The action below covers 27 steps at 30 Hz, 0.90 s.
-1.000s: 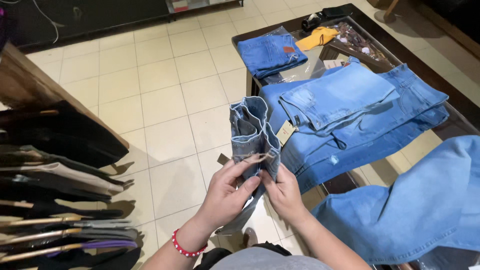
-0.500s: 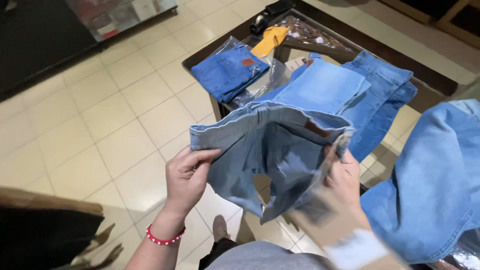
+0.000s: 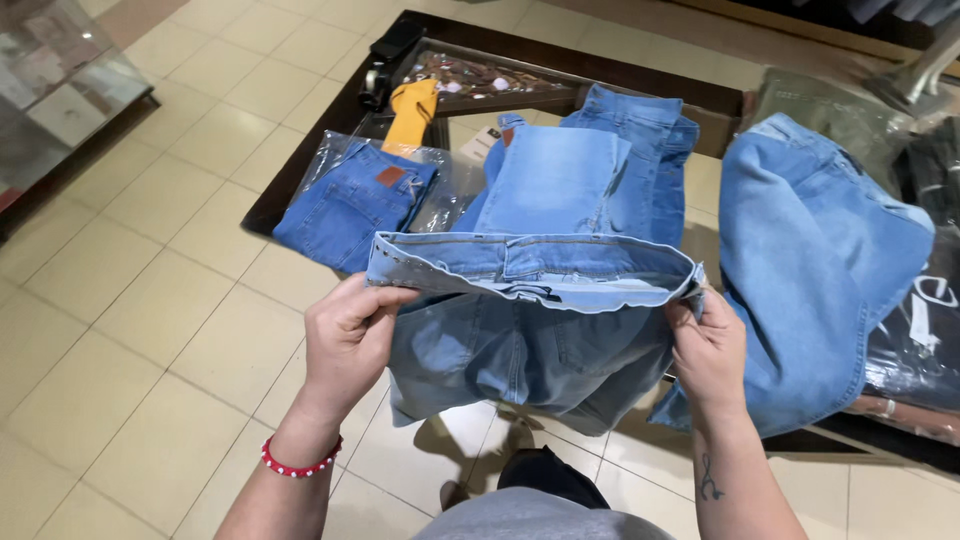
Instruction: The person picks up a pair of blue jeans from a display table, unfolds them to show the design and tags, then folds them back and places them into a clear plastic bag.
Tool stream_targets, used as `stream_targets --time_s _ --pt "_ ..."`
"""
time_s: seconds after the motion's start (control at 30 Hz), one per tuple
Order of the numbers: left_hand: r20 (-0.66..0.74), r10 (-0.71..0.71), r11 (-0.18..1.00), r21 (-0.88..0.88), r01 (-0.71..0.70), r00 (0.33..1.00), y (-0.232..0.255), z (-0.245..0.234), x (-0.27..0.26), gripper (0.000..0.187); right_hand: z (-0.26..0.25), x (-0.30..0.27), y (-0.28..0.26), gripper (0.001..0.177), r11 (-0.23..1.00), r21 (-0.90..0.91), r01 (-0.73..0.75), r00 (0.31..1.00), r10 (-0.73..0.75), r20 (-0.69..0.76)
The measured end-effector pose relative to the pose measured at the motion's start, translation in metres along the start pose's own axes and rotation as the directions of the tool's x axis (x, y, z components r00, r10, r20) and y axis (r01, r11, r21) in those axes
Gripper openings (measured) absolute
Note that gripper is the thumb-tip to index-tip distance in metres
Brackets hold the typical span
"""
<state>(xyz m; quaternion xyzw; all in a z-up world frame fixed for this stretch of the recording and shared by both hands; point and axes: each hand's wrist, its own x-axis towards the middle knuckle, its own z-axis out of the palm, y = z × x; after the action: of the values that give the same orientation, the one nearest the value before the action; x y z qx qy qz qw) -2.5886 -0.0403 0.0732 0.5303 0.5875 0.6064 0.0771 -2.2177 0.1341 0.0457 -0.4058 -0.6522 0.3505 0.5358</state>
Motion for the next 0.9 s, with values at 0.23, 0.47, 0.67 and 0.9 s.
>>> stream_targets --time_s 0.23,0.47,0.67,0.9 --pt "0.063 0.099 0.992 0.07 -0.104 0.993 -0.037 0.038 0.069 0.029 0.021 0.05 0.039 0.021 0.998 -0.019 0.063 0.996 -0.064 -0.066" --pt "0.114 0.015 0.964 0.261 -0.044 0.993 -0.124 0.093 0.15 0.03 0.068 0.131 0.151 0.098 0.987 0.12 -0.111 0.993 0.115 -0.026" --pt "0.207 -0.182 0.928 0.36 0.098 0.961 -0.219 0.154 0.183 0.029 0.09 0.189 0.224 0.122 0.919 0.351 -0.179 0.984 0.169 0.059" --pt "0.288 -0.394 0.75 0.65 0.124 0.873 -0.267 0.195 0.18 0.029 0.104 0.192 0.224 0.088 0.996 0.079 0.036 0.997 -0.041 0.064"
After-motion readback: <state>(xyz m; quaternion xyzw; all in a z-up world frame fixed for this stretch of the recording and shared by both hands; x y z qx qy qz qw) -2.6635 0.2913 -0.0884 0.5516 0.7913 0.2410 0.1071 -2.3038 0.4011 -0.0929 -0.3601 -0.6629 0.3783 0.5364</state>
